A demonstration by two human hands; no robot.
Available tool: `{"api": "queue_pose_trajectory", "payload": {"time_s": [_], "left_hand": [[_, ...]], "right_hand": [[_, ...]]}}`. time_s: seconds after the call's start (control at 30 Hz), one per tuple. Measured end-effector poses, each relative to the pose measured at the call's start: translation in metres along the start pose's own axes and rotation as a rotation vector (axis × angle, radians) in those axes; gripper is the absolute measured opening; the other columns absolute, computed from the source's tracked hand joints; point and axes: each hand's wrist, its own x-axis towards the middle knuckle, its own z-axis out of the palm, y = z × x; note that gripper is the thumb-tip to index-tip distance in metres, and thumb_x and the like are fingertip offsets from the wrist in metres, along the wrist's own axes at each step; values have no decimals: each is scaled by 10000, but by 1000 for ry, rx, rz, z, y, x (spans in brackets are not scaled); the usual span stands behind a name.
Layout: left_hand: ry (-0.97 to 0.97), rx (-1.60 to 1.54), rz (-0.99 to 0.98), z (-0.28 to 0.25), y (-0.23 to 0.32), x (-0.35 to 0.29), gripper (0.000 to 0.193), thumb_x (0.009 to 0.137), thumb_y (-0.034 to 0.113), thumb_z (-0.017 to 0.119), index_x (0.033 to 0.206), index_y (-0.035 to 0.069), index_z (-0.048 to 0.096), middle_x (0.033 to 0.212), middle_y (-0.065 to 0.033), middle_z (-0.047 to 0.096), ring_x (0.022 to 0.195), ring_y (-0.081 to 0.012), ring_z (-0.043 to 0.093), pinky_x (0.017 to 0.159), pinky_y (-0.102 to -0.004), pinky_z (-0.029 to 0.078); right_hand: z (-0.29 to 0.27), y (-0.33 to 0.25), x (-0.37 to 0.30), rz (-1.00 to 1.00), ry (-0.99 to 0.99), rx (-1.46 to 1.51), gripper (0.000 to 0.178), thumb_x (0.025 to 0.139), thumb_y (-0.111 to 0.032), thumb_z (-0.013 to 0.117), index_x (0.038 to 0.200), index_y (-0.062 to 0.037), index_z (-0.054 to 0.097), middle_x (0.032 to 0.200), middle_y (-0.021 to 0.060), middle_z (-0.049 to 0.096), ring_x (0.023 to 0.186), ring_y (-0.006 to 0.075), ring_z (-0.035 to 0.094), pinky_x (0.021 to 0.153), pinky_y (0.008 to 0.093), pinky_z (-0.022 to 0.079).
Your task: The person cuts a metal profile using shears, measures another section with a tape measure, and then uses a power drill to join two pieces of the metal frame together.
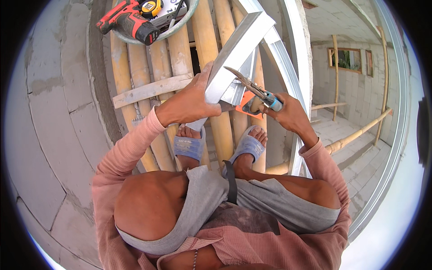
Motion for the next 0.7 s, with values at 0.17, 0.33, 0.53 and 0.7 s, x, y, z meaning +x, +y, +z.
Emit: {"api": "queue_pose_trajectory", "payload": {"time_s": [0.17,0.33,0.53,0.7], "left_hand": [[40,57,24,5,1,2,1190,749,276,779,1597,-124,46,1581,-381,311,1483,-451,368,1215,-393,337],[69,40,83,4,12,6,1207,748,287,785,1595,-132,34,1602,-381,269,1501,-456,338,1229,-396,315],[99,-3,60,8,14,4,1208,742,284,794,1593,-129,44,1582,-367,312,1477,-432,381,1212,-385,336],[65,-121,21,7,16,2,1206,757,274,787,1592,-130,16,1490,-316,457,1355,-364,523,1141,-350,410]], "right_hand": [[-5,4,6,153,-106,-56,379,804,-262,798,1082,-26,695,1139,215,700,991,441,666,821,512,521],[-1,12,7,-107,145,9,375,783,-193,783,1096,-37,649,1064,191,695,965,447,656,776,488,520],[-6,17,19,-123,76,-19,318,786,-210,793,1012,-37,650,894,209,709,844,448,671,740,507,514],[2,24,29,-202,127,-14,286,791,-218,792,966,-41,651,767,208,691,734,447,667,677,508,514]]}}
